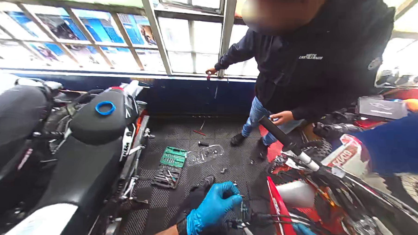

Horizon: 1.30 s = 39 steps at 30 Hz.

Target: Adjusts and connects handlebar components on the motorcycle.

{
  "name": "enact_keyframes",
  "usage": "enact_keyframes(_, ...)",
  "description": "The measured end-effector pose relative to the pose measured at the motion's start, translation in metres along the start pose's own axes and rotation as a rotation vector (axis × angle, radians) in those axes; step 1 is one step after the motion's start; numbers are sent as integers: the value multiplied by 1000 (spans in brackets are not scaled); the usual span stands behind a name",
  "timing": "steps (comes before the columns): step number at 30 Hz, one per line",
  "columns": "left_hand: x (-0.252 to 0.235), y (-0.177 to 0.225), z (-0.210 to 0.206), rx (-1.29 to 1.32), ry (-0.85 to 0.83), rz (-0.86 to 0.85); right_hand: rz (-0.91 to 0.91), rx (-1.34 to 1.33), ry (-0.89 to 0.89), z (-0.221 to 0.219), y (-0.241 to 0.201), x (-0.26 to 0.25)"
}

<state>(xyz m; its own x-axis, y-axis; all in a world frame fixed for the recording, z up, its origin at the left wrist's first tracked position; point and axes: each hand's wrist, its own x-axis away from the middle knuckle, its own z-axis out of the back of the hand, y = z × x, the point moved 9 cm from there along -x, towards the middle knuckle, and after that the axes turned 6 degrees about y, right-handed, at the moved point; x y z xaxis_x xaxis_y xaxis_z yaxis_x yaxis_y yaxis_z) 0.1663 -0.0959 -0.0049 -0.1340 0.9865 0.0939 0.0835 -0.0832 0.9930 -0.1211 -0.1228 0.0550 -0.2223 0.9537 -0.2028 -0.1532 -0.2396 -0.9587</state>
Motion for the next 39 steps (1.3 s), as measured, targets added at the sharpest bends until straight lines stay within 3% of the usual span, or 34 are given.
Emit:
enact_keyframes(7,4,9,12,50,83,-32,54,1,-90,-33,-3,-2)
enact_keyframes(12,5,17,-4,387,75,75,11,-43,-10,-49,-4,11)
enact_keyframes(19,-7,8,-44,731,113,192,105,-34,96,-79,-29,10)
enact_keyframes(23,-11,13,-67,710,84,122,-35,-31,145,-96,-16,11)
enact_keyframes(29,-4,11,-88,605,19,46,-369,-358,209,-102,14,16)
enact_keyframes(39,-31,1,-100,477,-101,128,-460,-232,399,-90,37,10)
